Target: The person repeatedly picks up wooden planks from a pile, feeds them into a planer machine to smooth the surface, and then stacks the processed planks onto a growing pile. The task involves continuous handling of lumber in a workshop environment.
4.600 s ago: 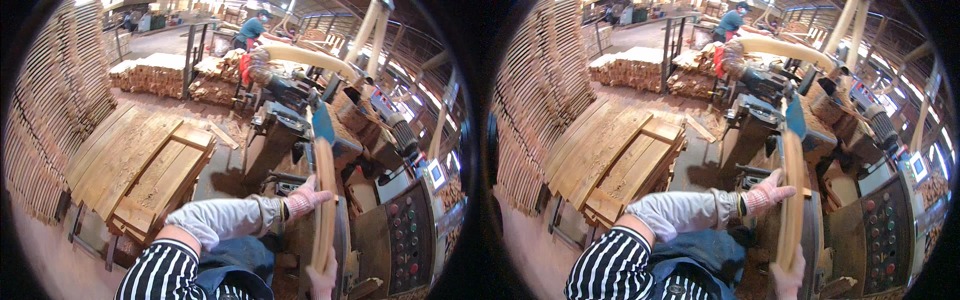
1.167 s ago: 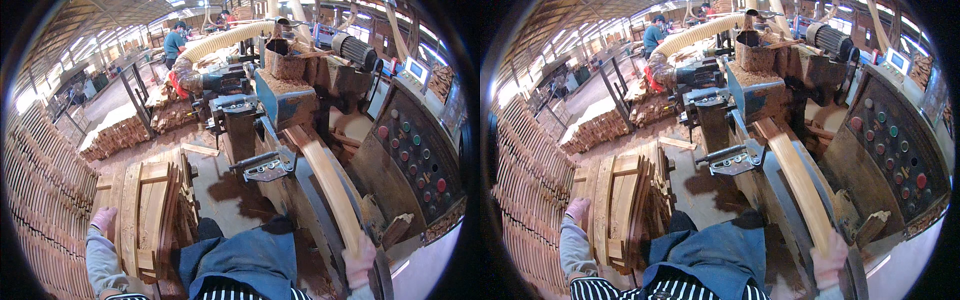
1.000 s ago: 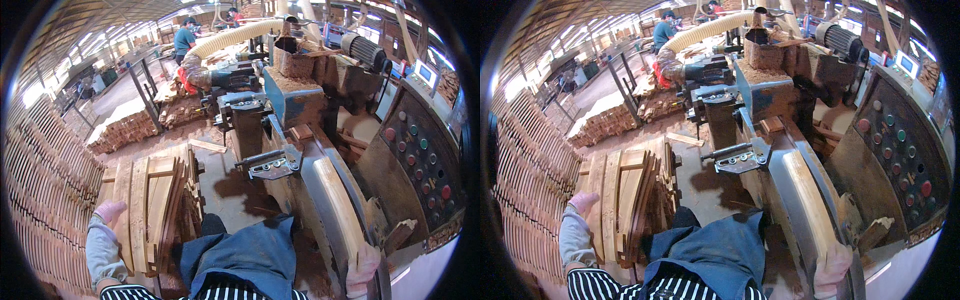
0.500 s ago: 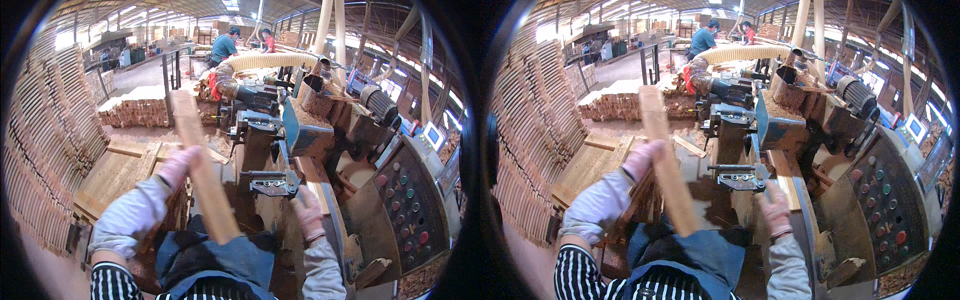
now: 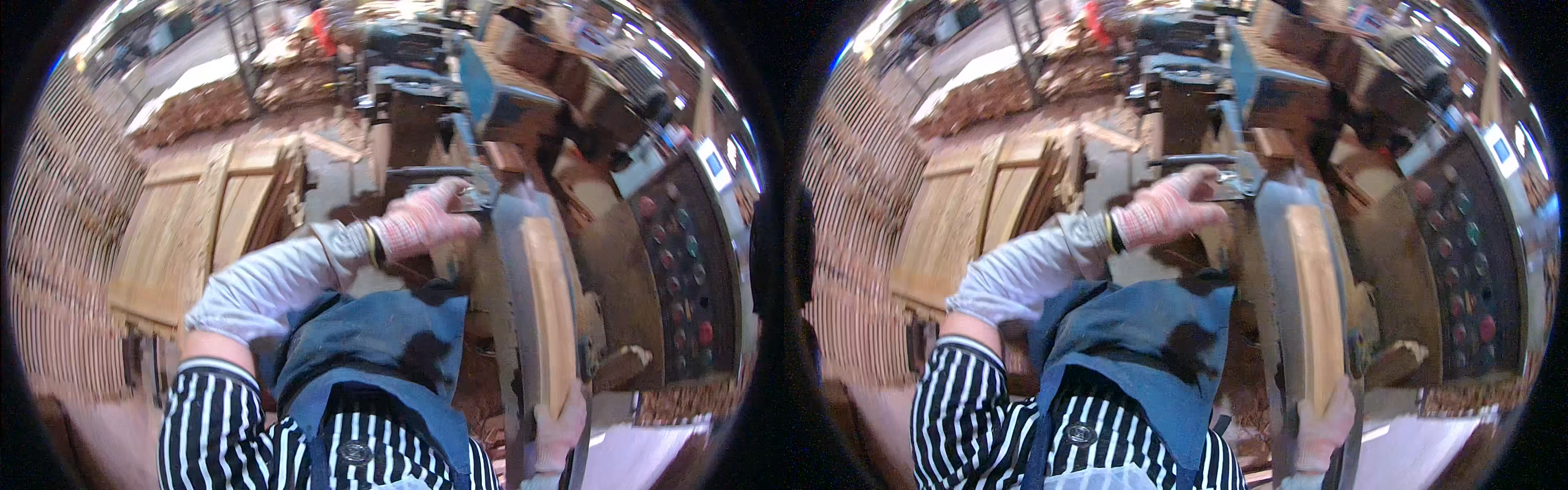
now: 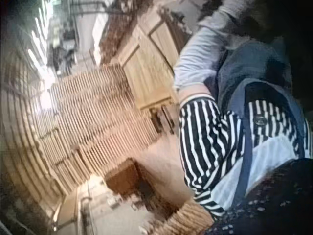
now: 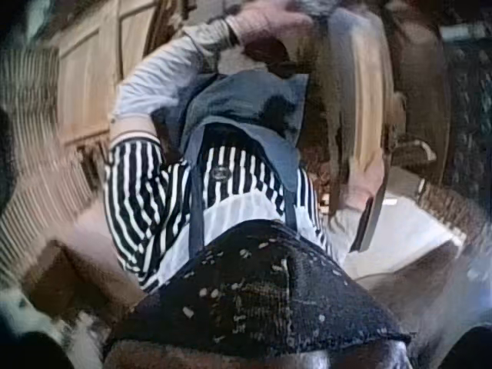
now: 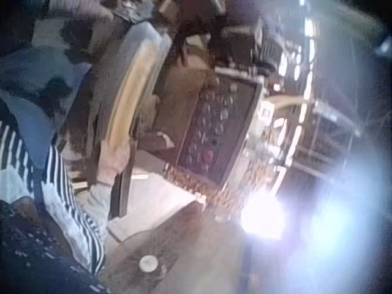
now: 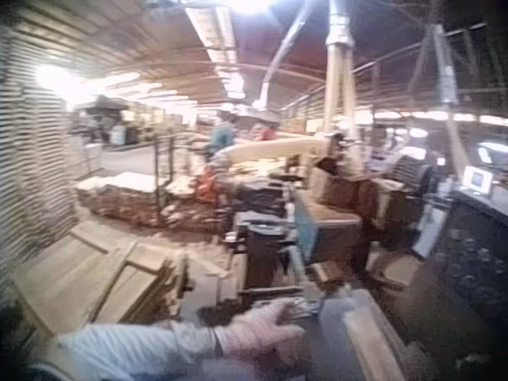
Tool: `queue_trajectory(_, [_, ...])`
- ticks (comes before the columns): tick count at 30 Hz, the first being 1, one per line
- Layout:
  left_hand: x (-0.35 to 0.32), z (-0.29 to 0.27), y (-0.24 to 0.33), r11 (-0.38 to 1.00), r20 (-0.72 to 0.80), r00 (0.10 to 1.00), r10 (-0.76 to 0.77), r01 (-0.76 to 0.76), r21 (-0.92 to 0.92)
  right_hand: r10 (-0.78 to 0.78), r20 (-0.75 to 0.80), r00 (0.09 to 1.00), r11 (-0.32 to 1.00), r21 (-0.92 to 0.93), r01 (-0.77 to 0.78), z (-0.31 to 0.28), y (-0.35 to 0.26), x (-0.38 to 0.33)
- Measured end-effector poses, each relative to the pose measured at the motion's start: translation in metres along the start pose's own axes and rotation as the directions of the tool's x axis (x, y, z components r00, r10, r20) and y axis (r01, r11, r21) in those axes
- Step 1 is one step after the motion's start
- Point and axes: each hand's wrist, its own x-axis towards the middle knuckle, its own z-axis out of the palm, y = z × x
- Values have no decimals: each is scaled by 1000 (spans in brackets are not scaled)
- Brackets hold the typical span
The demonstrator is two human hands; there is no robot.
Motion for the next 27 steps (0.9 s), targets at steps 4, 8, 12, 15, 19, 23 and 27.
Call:
queue_trajectory(4, [-24, -103, -86, 867, -361, 925, -116, 272, 418, 12, -193, 981, 994, -108, -33, 8, 7, -1])
queue_trajectory(8, [-151, -224, -161, 520, -695, 717, -58, 616, 592, 30, -263, 964, 975, 222, 30, 23, -71, 82])
queue_trajectory(12, [-224, -255, -152, 375, -728, 480, -489, 870, 321, 49, -306, 951, 863, 492, 113, 54, -121, 174])
queue_trajectory(15, [-213, -241, -137, 243, -637, 391, -665, 919, 310, 50, -347, 937, 895, 433, 112, 70, -153, 237])
queue_trajectory(19, [-177, -260, -112, 187, -555, 397, -731, 899, 397, -29, -346, 938, 891, 415, 181, 86, -159, 252])
queue_trajectory(23, [-195, -344, -178, 295, -637, 706, -311, 708, 641, -245, -250, 937, 869, 372, 327, 72, -126, 183])
queue_trajectory(27, [-141, -392, -221, 233, -519, 815, -257, 573, 785, -162, -286, 944, 949, 218, 229, 59, -33, 85])
